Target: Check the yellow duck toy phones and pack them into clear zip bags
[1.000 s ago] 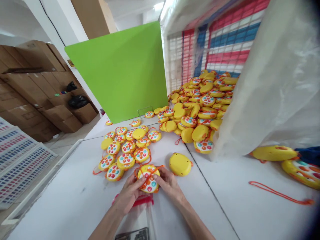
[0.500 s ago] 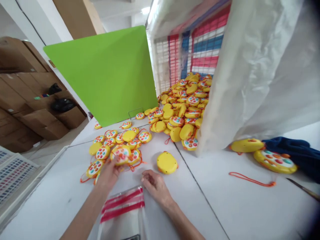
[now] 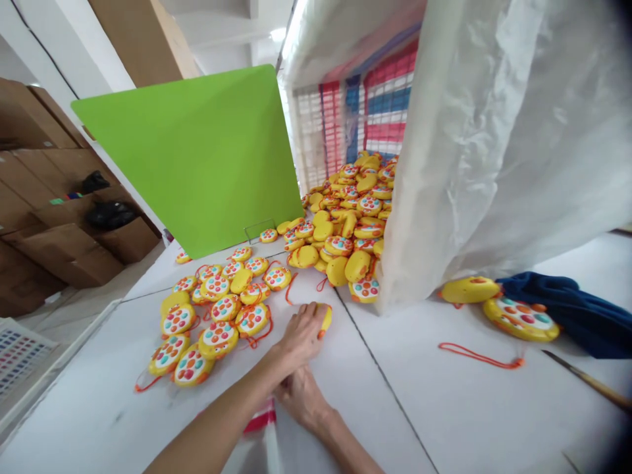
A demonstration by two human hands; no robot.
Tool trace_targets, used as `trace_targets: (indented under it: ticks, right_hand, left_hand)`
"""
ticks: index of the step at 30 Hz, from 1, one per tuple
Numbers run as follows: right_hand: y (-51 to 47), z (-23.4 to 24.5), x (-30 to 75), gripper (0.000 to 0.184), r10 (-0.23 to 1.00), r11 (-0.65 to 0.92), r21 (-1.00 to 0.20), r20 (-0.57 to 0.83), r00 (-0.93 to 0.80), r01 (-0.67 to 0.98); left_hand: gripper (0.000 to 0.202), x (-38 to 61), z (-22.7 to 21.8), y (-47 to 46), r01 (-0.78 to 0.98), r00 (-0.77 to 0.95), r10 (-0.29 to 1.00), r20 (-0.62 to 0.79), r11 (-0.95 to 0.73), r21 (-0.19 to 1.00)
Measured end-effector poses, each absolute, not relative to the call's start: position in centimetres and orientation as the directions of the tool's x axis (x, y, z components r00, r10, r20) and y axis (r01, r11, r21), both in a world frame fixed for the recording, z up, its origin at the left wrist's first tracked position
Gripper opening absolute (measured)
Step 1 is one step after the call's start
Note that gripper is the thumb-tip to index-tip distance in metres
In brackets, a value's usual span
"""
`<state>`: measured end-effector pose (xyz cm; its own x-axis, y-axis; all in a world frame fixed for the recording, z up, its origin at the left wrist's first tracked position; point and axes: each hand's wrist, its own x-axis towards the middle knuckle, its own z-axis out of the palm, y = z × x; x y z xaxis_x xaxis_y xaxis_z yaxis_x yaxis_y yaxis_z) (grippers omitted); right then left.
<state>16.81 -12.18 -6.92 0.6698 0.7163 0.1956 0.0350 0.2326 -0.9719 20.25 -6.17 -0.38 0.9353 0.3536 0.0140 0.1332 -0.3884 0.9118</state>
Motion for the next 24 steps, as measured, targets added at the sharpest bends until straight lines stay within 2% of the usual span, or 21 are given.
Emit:
trace_targets:
  ticks: [5,11,14,16,19,24]
  right_hand:
    - [-11.9,-6.2,17.2,0.003,0.732,0.237,-0.957,0.063,0.678,-0.167]
    - [-12.0,-6.0,18.9,0.041,0.707,0.329,-0.788,-0.16,0.689,-0.521]
    - [-12.4,-5.6,19.1,0.045,0.736,0.338,-0.742,-0.175,0.654,-0.579]
    - [-12.8,-5.4,18.9,0.044,0.761,0.334,-0.747,-0.148,0.632,-0.576]
    - [-13.0,-5.0,18.6,0.04,0.777,0.33,-0.776,-0.101,0.622,-0.538]
    - [-13.0,-5.0,18.5,0.039,0.781,0.381,-0.87,0.12,0.613,-0.315]
  left_hand:
    - [0.041,20.3,0.4,-2.1,0.119,0.891,0.453,0.037,-0.312,0.943]
    - [0.054,14.2,1.8,-1.5,0.061,0.816,0.577,-0.032,-0.032,0.998]
    - [0.06,11.4,1.6,-2.7,0.01,0.807,0.578,-0.122,0.193,0.981]
    - [0.06,10.4,1.4,-3.3,0.02,0.816,0.555,-0.161,0.251,0.968]
    - [0.053,9.7,1.3,-3.3,0.09,0.834,0.523,-0.176,0.185,0.979]
    - [0.043,9.3,1.4,-2.2,0.219,0.852,0.507,-0.126,-0.129,0.967]
